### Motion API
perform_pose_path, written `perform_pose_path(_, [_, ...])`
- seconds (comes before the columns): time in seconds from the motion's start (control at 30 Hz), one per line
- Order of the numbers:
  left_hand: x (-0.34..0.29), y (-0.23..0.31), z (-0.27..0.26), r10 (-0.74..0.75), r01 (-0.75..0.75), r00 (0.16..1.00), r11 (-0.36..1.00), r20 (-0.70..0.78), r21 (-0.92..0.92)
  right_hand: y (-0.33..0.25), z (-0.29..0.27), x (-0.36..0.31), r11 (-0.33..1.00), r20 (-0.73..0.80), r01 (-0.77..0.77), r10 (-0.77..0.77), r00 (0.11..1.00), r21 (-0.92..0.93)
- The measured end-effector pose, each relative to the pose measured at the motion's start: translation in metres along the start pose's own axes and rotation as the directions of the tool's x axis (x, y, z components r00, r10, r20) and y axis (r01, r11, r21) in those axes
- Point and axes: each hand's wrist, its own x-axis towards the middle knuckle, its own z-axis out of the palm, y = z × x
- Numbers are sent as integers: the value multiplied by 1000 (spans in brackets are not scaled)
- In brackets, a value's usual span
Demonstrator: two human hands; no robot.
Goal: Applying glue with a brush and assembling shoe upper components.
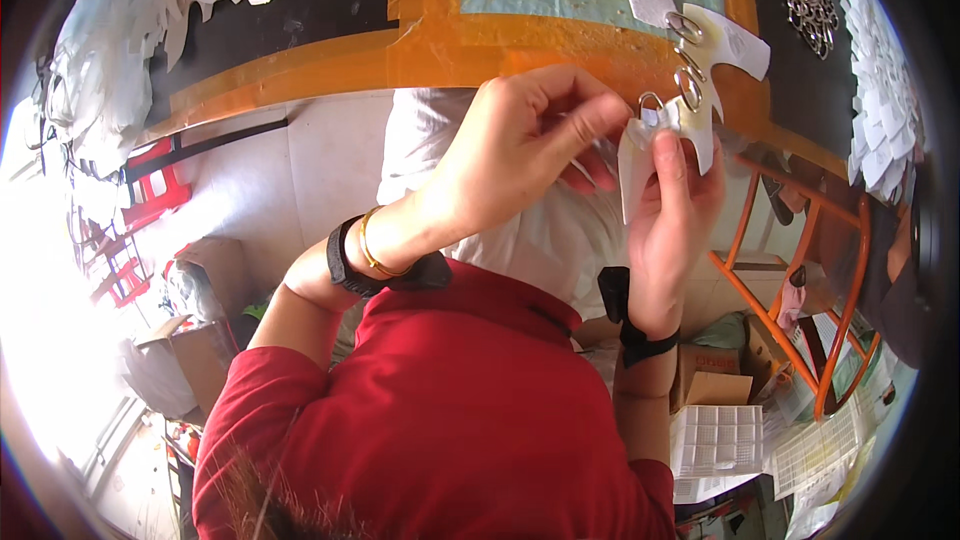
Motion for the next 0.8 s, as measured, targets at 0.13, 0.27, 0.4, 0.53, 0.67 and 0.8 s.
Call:
perform_pose_path(0.13, [-3, -3, -1, 104, -99, 993, 993, -64, 71, 5, 2, -2, 996, 7, 1, -2, 1000, 86])
perform_pose_path(0.27, [-4, -8, -10, 448, -351, 893, 749, -40, 562, 4, -2, -3, 989, 98, -131, 123, 988, 72])
perform_pose_path(0.4, [-6, -17, -13, 599, -435, 801, 603, -19, 668, 6, 4, 0, 980, 178, -198, 191, 965, 20])
perform_pose_path(0.53, [-11, -16, -8, 627, -449, 776, 620, -62, 643, 10, 19, -4, 986, 44, -156, 154, 987, 61])
perform_pose_path(0.67, [-10, -15, -8, 555, -407, 823, 726, -123, 555, 12, 16, -4, 996, 59, -88, 86, 995, 28])
perform_pose_path(0.8, [-6, -5, -13, 372, -274, 915, 855, -155, 440, 10, 17, -1, 995, 75, -96, 93, 993, 28])
